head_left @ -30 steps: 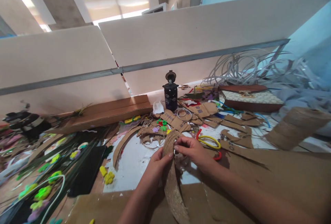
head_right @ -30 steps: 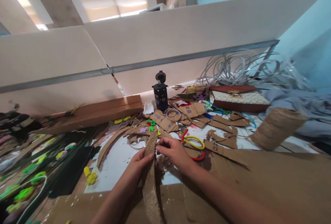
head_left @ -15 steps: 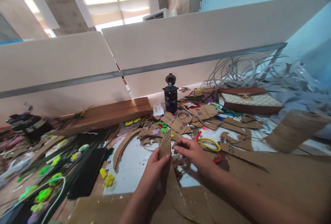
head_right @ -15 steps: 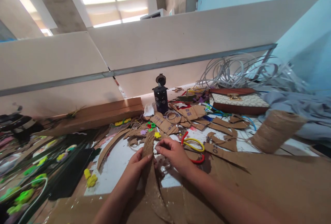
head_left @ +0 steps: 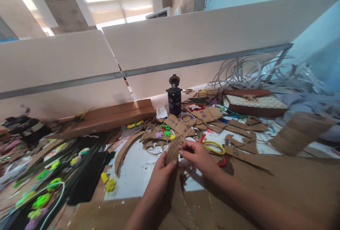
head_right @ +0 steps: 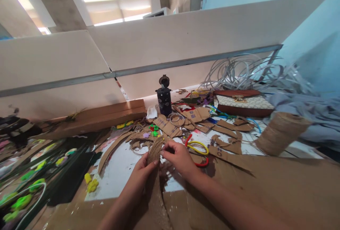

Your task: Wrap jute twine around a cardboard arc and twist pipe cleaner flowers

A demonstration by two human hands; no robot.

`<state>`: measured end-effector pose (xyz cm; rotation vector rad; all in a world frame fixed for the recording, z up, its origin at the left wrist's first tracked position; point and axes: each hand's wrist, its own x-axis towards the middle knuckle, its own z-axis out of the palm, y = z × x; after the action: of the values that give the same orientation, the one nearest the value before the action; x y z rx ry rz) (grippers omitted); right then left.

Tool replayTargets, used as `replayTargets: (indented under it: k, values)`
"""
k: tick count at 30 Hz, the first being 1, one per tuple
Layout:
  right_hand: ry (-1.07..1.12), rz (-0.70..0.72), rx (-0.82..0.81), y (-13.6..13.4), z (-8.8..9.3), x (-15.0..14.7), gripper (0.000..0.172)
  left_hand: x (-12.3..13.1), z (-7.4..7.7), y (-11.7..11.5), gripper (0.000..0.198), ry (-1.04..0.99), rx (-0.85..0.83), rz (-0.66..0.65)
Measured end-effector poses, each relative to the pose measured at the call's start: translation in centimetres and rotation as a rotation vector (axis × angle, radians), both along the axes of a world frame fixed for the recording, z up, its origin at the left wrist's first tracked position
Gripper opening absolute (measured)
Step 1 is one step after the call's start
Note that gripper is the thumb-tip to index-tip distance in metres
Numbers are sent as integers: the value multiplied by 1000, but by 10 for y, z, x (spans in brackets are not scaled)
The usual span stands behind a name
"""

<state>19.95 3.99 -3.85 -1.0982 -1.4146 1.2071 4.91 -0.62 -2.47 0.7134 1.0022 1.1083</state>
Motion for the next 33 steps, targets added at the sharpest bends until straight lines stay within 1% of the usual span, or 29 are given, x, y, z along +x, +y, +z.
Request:
replayTargets:
  k: [4, 7, 11, 17, 21, 27, 31, 33]
  values:
    - [-74, -15, 38, 1, -2, -1, 15, 1, 1, 0, 47, -13, 7, 35]
    - [-147, -41, 77, 0, -1, -2, 13, 0, -3, 2, 53, -23, -4, 44]
    - [-190, -55, 129, -2, 1, -3, 8, -3, -9, 4, 56, 23, -23, 58]
    - [-208, -39, 176, -4, 2, -2, 5, -3, -15, 7, 48, -31, 21, 16]
    - [-187, -3, 167, -5, 1, -1, 8, -5, -14, 10, 41, -28, 28, 64]
    - [-178, 58, 190, -9, 0, -1, 18, -11, -13, 11, 42, -88, -15, -3]
    - [-233, 70, 238, -12, 1, -1, 19, -9, -10, 8, 36, -115, -12, 18]
    - [-277, 80, 290, -13, 2, 0, 21, -8, -8, 7, 32, -143, -13, 43]
